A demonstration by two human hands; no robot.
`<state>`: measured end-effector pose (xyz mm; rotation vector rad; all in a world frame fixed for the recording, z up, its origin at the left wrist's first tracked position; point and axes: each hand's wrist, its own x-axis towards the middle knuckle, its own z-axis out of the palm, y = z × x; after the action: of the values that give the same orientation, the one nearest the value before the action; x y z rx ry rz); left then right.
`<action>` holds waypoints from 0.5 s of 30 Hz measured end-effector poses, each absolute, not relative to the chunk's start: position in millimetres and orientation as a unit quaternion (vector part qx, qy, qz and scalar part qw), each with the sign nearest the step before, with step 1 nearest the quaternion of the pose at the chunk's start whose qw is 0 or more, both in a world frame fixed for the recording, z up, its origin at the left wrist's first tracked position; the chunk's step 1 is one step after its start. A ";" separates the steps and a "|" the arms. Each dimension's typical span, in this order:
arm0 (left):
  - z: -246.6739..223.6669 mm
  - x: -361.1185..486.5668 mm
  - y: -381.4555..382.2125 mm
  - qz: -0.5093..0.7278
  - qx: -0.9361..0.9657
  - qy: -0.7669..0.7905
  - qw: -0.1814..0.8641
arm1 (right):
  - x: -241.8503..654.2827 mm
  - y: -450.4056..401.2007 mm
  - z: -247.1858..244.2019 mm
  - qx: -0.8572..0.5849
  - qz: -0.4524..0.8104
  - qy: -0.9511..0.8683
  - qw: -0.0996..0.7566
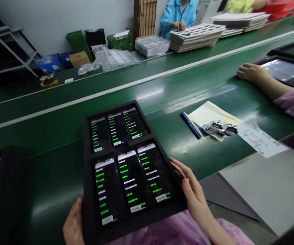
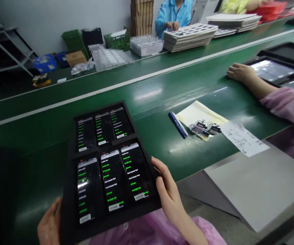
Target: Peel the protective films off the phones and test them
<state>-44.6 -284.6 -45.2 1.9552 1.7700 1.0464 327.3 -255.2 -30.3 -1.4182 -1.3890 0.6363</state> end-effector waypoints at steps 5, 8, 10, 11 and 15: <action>-12.8 -39.4 -270.7 0.319 0.697 0.628 0.136 | 315.7 -246.9 4.0 -0.605 0.079 -0.714 0.344; 9.7 -42.2 -266.1 0.231 0.764 0.596 0.087 | 294.7 -267.8 16.9 -0.554 -0.055 -0.802 0.216; 17.0 -44.1 -256.4 0.170 0.807 0.562 0.060 | 280.3 -274.6 16.0 -0.537 -0.095 -0.818 0.182; 18.3 -44.3 -248.4 0.142 0.820 0.552 0.048 | 274.3 -272.7 13.9 -0.542 -0.106 -0.815 0.173; 18.7 -39.0 -199.7 0.113 0.817 0.565 0.017 | 259.4 -231.5 8.6 -0.605 -0.070 -0.778 0.156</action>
<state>-39.0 -199.7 18.7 2.5405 1.7559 0.3507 259.4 -231.5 8.6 -1.7311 -2.2281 -0.2013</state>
